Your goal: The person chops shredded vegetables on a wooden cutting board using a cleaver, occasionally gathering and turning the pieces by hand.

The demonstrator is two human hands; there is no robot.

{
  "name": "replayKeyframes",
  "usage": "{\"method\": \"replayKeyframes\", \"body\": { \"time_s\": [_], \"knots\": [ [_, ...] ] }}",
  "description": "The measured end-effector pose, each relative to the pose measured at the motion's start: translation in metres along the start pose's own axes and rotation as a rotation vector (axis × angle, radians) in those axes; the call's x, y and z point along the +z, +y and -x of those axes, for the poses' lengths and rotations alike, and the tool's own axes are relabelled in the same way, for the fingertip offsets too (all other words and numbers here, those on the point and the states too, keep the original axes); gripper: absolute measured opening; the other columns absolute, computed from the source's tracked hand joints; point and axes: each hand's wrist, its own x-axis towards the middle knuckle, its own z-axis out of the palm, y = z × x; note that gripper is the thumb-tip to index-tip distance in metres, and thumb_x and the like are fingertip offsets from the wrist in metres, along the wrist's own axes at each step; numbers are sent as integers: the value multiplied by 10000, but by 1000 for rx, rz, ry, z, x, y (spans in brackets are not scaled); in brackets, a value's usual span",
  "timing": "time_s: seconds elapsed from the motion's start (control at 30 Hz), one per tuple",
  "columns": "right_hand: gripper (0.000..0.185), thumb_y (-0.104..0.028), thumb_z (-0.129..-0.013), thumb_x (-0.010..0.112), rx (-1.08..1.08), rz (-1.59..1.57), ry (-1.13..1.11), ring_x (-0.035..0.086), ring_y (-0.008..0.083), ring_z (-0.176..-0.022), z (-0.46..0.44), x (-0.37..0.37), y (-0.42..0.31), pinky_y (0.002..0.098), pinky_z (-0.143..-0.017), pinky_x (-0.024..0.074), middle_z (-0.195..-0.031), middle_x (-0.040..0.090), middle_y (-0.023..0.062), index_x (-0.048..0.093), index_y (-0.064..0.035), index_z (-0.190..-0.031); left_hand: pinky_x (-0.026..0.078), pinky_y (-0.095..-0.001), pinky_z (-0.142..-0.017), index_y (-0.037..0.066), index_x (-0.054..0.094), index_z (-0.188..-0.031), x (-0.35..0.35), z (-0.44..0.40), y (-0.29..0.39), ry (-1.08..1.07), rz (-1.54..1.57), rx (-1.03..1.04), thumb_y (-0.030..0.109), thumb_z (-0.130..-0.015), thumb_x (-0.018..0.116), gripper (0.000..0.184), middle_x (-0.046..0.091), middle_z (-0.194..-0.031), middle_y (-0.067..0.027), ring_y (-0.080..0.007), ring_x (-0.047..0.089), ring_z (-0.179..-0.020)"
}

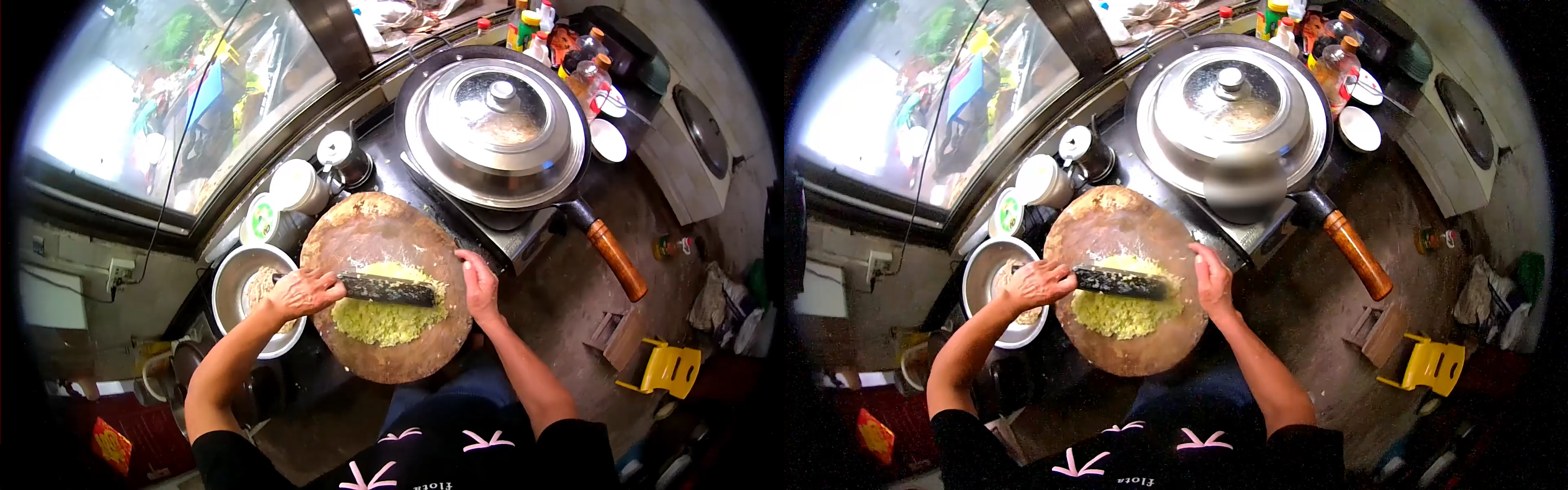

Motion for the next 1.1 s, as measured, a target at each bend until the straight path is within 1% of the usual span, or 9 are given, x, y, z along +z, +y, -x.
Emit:
{"method": "replayKeyframes", "body": {
  "time_s": [0.13, 0.17, 0.23, 0.33, 0.37, 0.47, 0.67, 0.9, 1.1],
  "knots": [
    [380, -185, -990, 427, -283, 441, -183, 467, 361, -1297, 6, 24, 14, 449, -1106, 327, -1316, 548, 216, 539, 22, -1288, 499, -429, -615, 98, 503, -883, -10, 36, 58, -13, 298, -526, 224, -912, 579, 150, 552, -790, -105, -301, 628, -733],
    [422, -201, -991, 413, -290, 496, -271, 382, 376, -1361, 13, 30, 11, 477, -1153, 241, -1370, 499, 225, 491, 26, -1338, 485, -439, -611, 90, 500, -888, -4, 43, 79, 109, 420, -670, 226, -923, 578, 161, 557, -776, -129, -331, 620, -731],
    [424, -199, -990, 414, -306, 406, -395, 390, 383, -1354, 22, 38, 9, 474, -1151, 249, -1368, 500, 229, 488, 25, -1343, 448, -453, -602, 56, 499, -915, 17, 52, 121, 302, 691, -984, 213, -940, 575, 177, 567, -748, -201, -410, 588, -738],
    [411, -174, -984, 420, -291, 254, -494, 428, 388, -1322, 20, 39, 0, 452, -1126, 298, -1357, 509, 236, 498, 31, -1331, 419, -355, -503, 23, 503, -934, 34, 50, 181, 651, 1184, -1282, 188, -970, 551, 176, 531, -644, -76, -217, 575, -554],
    [399, -156, -979, 425, -269, 230, -496, 444, 380, -1311, 16, 39, 0, 438, -1116, 317, -1347, 518, 231, 505, 29, -1324, 371, -294, -406, 54, 495, -926, 25, 47, 200, 654, 1586, -1484, 183, -983, 530, 145, 484, -628, -13, -115, 490, -457],
    [378, -144, -985, 423, -231, 178, -502, 484, 372, -1274, 9, 37, -10, 411, -1083, 364, -1323, 537, 232, 524, 33, -1303, 365, -272, -356, 95, 428, -895, 36, 43, 251, 865, 1793, -1678, 188, -983, 498, 146, 436, -599, -7, -114, 436, -403],
    [364, -153, -994, 411, -286, 126, -580, 492, 374, -1252, 6, 55, -23, 416, -1078, 365, -1307, 542, 221, 531, 34, -1282, 381, -285, -348, 111, 406, -899, 51, 27, 323, 1080, 1925, -1947, 206, -968, 475, 136, 435, -624, -18, -124, 443, -415],
    [378, -161, -986, 421, -332, 161, -593, 469, 375, -1274, 6, 67, -24, 436, -1089, 350, -1331, 524, 231, 524, 30, -1295, 371, -288, -341, 90, 409, -935, 64, -2, 306, 1282, 1838, -1997, 227, -988, 455, 154, 420, -611, -20, -119, 424, -400],
    [408, -189, -974, 452, -284, 193, -538, 449, 381, -1289, 7, 71, -14, 446, -1091, 343, -1364, 498, 230, 509, 17, -1321, 369, -285, -349, 75, 425, -932, 65, -20, 268, 1106, 1822, -1873, 249, -976, 469, 185, 411, -572, 1, -109, 420, -405]
  ]
}}
